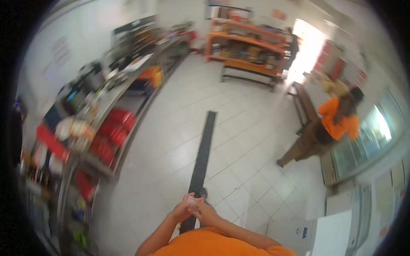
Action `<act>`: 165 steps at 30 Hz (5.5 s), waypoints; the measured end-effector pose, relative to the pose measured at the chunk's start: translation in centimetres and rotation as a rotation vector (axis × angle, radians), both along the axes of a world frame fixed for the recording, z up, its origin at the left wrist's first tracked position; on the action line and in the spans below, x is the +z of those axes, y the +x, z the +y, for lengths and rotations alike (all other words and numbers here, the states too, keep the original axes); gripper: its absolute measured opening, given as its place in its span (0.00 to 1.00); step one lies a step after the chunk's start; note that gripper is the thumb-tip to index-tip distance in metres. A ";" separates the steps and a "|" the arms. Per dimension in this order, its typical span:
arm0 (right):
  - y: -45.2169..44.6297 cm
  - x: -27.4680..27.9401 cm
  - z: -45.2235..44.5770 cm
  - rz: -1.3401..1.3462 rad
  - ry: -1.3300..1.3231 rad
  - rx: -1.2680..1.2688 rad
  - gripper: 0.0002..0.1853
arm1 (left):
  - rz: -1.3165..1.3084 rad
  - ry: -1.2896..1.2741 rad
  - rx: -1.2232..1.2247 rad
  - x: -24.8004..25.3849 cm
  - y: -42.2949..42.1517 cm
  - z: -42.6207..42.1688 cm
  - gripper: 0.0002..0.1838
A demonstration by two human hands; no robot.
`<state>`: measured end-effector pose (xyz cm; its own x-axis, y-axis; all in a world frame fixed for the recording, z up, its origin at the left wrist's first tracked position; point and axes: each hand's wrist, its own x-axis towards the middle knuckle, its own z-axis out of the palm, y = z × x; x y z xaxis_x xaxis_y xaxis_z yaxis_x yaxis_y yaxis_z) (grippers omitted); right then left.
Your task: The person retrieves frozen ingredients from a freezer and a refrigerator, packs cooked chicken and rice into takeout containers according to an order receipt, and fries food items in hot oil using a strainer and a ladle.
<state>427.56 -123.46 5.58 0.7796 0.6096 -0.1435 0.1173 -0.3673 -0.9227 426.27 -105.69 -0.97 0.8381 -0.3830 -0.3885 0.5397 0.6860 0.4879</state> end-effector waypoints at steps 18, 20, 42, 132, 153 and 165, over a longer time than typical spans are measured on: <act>54.0 3.7 19.6 -0.614 -0.333 0.252 0.10 | 0.222 0.798 0.353 -0.5 45.4 19.0 0.23; 58.7 0.3 22.6 -0.619 -0.266 0.334 0.09 | 0.348 0.622 0.280 0.5 50.6 20.9 0.09; 120.0 1.1 34.9 0.125 0.102 -0.440 0.23 | -0.168 0.631 -0.269 5.5 121.5 37.8 0.11; 325.2 7.9 33.1 0.222 -0.080 -0.934 0.14 | 0.128 0.745 -0.507 -8.6 343.6 44.6 0.37; 345.8 21.3 14.1 -0.327 0.020 -0.848 0.19 | -0.552 1.442 0.021 -0.3 338.5 29.4 0.35; 349.4 21.3 12.1 -0.330 -0.015 -0.790 0.13 | -0.366 1.681 0.017 2.2 339.2 27.7 0.42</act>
<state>776.91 -111.39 26.92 0.9782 -0.1300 0.1622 0.0840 -0.4665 -0.8805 765.46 -77.96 1.21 0.9671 0.2212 -0.1253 0.2434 -0.6628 0.7082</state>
